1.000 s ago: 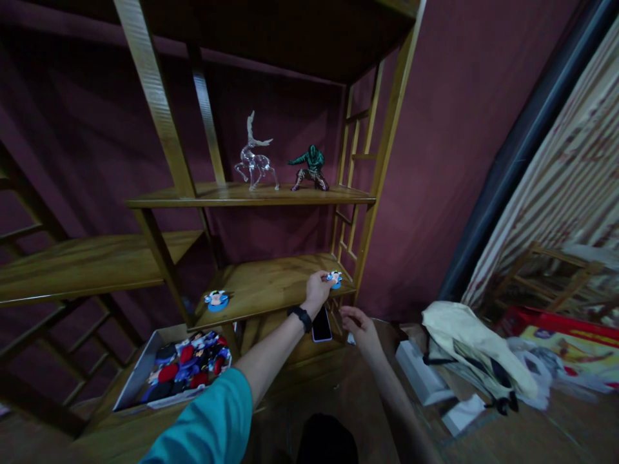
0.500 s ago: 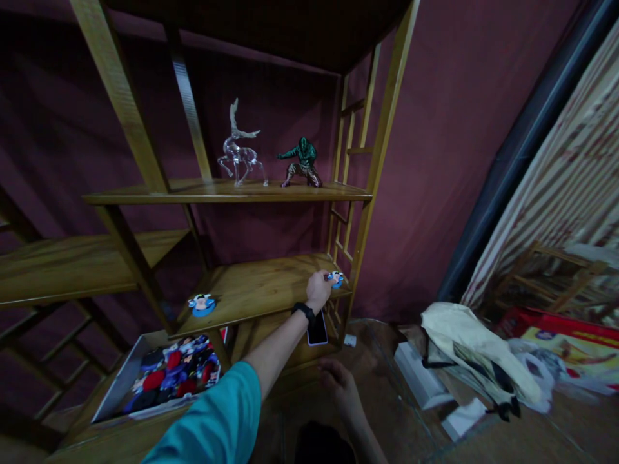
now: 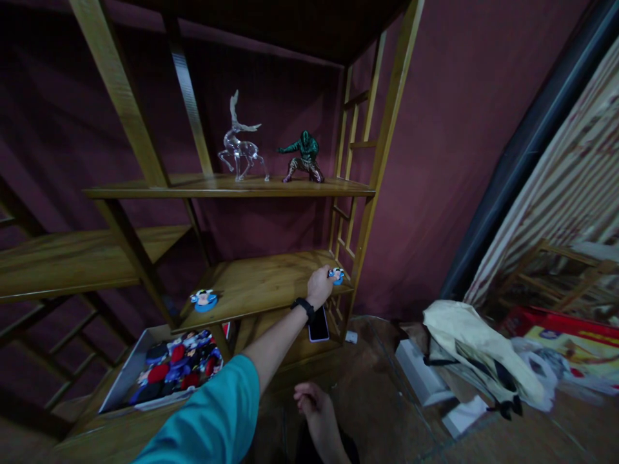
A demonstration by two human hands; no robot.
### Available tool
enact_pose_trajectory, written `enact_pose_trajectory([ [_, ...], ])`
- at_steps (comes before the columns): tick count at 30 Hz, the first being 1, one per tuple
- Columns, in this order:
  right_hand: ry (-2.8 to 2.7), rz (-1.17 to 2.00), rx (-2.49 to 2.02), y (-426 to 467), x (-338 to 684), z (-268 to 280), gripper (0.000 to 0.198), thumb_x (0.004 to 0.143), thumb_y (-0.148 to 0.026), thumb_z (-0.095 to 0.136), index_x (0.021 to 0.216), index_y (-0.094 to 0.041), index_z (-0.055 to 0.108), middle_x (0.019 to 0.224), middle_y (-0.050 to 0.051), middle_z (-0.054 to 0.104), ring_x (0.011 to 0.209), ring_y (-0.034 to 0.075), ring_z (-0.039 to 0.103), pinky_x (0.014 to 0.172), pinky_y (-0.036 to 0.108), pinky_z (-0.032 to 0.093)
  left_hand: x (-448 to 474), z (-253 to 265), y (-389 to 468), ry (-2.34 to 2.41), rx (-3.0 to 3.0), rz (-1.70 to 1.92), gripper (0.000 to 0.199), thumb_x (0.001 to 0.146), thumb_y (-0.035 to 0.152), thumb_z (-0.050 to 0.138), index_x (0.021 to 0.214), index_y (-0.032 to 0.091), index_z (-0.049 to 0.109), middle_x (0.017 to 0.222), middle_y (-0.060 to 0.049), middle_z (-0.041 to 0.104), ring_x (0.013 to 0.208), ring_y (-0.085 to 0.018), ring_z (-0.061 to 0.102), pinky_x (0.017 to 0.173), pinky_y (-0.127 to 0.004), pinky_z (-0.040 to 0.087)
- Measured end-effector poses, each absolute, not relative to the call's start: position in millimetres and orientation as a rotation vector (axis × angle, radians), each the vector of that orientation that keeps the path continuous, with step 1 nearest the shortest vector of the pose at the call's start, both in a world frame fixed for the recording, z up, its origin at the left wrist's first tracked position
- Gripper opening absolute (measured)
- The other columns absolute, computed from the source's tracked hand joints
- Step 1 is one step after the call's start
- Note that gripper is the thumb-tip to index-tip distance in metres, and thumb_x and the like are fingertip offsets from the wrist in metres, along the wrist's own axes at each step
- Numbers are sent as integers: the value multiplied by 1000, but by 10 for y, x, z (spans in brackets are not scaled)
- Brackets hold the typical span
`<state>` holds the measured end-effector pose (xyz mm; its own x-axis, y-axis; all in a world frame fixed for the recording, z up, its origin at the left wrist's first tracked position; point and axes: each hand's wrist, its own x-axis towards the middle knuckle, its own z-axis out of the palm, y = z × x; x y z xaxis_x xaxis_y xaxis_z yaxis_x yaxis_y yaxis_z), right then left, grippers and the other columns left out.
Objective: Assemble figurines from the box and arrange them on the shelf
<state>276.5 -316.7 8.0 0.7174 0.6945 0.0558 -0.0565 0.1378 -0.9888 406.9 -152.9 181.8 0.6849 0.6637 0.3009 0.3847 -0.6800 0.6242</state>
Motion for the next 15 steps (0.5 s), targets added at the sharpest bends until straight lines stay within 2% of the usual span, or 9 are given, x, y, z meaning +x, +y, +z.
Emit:
enact_pose_trajectory([
  [6, -692, 512, -1441, -3164, 2772, 40, 20, 75, -35, 52, 80, -22, 67, 73, 4, 67, 68, 19, 61, 65, 30, 48, 4040, 1867, -1577, 812, 2373, 681, 20, 78, 34, 55, 93, 21, 59, 91, -8, 64, 88, -20, 55, 68, -26, 35],
  [15, -793, 493, -1583, -3186, 2747, 100, 19, 77, -23, 49, 83, -25, 67, 79, 4, 68, 76, 21, 64, 73, 32, 48, 4056, 1855, -1525, 742, 2389, 684, 23, 77, 34, 56, 93, 18, 59, 89, -10, 64, 85, -21, 57, 70, -28, 39],
])
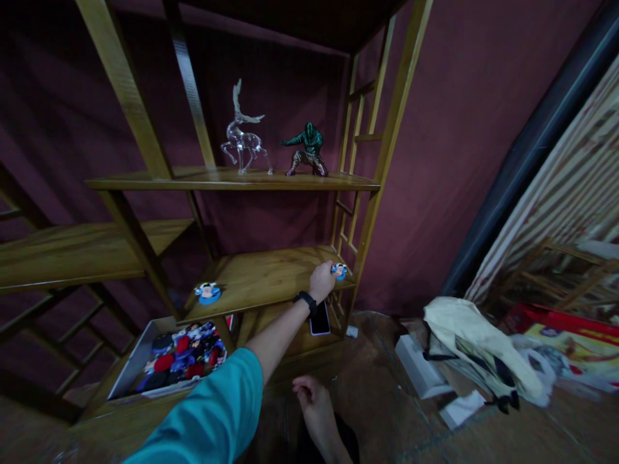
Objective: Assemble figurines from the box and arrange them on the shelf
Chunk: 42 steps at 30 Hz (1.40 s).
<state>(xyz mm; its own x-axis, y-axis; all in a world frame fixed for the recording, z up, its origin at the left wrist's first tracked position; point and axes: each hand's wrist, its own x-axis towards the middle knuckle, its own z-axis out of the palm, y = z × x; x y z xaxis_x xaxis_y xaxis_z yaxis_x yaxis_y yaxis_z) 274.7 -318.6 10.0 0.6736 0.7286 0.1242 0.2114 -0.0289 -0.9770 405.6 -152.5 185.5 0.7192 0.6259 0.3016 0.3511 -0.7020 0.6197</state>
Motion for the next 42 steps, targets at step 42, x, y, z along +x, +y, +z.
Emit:
enact_pose_trajectory([
  [42, -1241, 1012, -1526, -1632, 1988, -112, 31, 79, -45, 49, 92, -22, 65, 90, 6, 69, 83, 20, 63, 78, 31, 49, -33, -391, 695, 1830, 1684, 731, 33, 76, 17, 50, 108, 12, 59, 98, -11, 66, 90, -18, 61, 75, -25, 45],
])
